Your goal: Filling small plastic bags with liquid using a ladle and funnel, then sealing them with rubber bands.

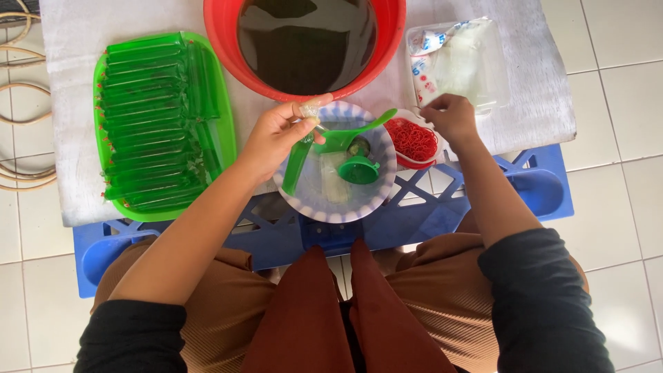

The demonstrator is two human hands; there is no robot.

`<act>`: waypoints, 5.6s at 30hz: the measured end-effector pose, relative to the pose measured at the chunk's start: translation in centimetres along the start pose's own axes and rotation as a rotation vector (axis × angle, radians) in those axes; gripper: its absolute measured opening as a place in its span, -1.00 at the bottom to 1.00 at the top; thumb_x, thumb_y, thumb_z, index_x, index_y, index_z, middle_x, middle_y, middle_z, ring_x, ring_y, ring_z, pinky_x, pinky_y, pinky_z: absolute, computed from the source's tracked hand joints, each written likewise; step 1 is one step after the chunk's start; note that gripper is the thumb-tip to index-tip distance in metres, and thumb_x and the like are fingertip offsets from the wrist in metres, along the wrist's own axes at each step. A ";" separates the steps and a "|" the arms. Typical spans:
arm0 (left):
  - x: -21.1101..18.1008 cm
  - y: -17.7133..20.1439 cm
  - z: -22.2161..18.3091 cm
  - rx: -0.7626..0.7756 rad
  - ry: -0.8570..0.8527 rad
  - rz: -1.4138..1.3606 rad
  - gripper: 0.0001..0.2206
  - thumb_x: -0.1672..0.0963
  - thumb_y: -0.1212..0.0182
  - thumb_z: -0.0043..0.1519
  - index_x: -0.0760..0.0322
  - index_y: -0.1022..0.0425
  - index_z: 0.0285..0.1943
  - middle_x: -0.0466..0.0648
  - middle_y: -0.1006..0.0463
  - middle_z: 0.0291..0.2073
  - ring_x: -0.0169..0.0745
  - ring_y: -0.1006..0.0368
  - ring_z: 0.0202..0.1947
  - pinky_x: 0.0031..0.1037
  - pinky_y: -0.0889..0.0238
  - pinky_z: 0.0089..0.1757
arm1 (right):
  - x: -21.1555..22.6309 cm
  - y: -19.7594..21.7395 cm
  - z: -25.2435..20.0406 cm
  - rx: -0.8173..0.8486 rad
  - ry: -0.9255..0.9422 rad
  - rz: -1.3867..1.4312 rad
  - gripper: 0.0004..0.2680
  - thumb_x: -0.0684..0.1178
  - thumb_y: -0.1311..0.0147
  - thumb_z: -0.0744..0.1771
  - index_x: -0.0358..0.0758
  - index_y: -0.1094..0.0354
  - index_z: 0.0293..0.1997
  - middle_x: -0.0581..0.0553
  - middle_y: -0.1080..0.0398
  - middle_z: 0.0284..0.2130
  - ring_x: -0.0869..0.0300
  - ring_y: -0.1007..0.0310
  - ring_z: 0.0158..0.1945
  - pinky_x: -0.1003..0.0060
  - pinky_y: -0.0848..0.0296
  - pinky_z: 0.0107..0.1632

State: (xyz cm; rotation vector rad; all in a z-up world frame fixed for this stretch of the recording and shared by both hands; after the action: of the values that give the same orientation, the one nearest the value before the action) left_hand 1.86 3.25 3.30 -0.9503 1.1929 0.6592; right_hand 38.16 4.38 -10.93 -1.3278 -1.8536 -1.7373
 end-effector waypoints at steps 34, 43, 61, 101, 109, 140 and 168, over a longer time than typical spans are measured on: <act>2.2 4.3 -0.3 -0.592 -0.188 0.411 -0.95 0.17 -0.38 0.25 0.22 -0.62 -0.18 -0.07 -0.62 -0.45 -0.41 -0.55 -0.41 -0.53 -0.49 -0.29 | 19.2 -12.0 -17.6 0.626 -0.150 1.474 -0.96 -0.14 0.00 0.39 -0.22 -0.24 -0.20 0.04 -0.29 -0.39 0.29 -0.43 -0.28 0.42 -0.56 -0.14; -3.8 -3.3 -1.3 0.014 -0.196 -0.157 -0.90 0.24 -0.34 0.22 0.31 -0.48 -0.24 0.04 -0.67 -0.26 -0.16 -0.65 -0.16 -0.42 -0.55 -0.11 | 16.2 -17.5 -17.3 0.677 0.103 1.814 -0.95 -0.10 -0.07 0.33 -0.21 -0.36 -0.22 -0.09 -0.46 -0.35 0.14 -0.47 -0.28 0.19 -0.49 -0.10; -5.4 -2.4 0.4 0.096 -0.197 0.144 -0.93 0.21 -0.42 0.17 0.28 -0.62 -0.23 -0.13 -0.61 -0.45 -0.47 -0.56 -0.32 -0.58 -0.50 -0.23 | 16.3 -13.8 -16.7 0.574 0.315 1.823 -0.93 -0.16 -0.01 0.24 -0.21 -0.18 -0.37 -0.02 -0.13 -0.51 0.23 -0.08 -0.41 0.29 -0.19 -0.25; 1.9 -0.9 -0.3 -0.266 -0.258 0.368 -0.90 0.15 -0.42 0.20 0.23 -0.65 -0.17 -0.06 -0.68 -0.40 -0.35 -0.62 -0.26 -0.49 -0.50 -0.17 | 16.4 -9.3 -15.9 0.120 0.438 1.400 -0.82 -0.28 0.10 0.42 -0.22 -0.31 0.13 -0.32 -0.50 0.09 0.37 -0.41 -0.53 0.52 -0.41 -0.38; 3.9 -0.2 -1.1 -0.347 -0.184 0.224 -0.88 0.19 -0.40 0.21 0.35 -0.63 -0.14 0.01 -0.66 -0.42 -0.43 -0.56 -0.31 -0.50 -0.52 -0.20 | 14.5 -12.0 -14.5 -0.136 0.449 1.225 -0.67 -0.32 -0.02 0.40 -0.31 -0.21 0.36 -0.35 -0.53 0.01 0.40 -0.34 -0.67 0.58 -0.32 -0.56; 16.2 3.7 -0.5 -0.703 0.146 0.117 -0.86 0.12 -0.50 0.05 0.13 -0.66 -0.27 -0.11 -0.65 -0.45 -0.48 -0.51 -0.55 -0.65 -0.34 -0.51 | 11.0 -15.9 -12.2 0.057 0.482 0.742 -0.46 -0.32 -0.25 0.31 -0.28 -0.10 0.46 -0.36 -0.57 -0.12 0.16 -0.54 -0.51 0.28 -0.62 -0.38; 5.0 2.9 -3.0 0.113 -0.436 0.888 -0.79 0.22 -0.26 0.25 -0.08 -0.69 -0.16 -0.33 -0.68 -0.16 -0.24 -0.54 -0.19 -0.46 -0.20 -0.06 | 13.5 -12.9 -12.0 0.664 0.398 0.520 -0.63 -0.29 -0.37 0.21 -0.29 -0.26 0.03 -0.17 -0.54 -0.45 0.29 -0.46 -0.41 0.49 -0.45 -0.33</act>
State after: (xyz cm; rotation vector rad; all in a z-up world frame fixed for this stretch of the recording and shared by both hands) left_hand -0.69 1.71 -2.55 -0.1106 1.2061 1.3999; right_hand 16.65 1.21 -6.51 -0.9768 -1.4789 -0.9142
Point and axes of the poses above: each hand's wrist, its own z-axis towards the middle knuckle, its own y-axis out of the back of the hand, x = y × z, the point moved 5 cm from there along z, towards the middle knuckle
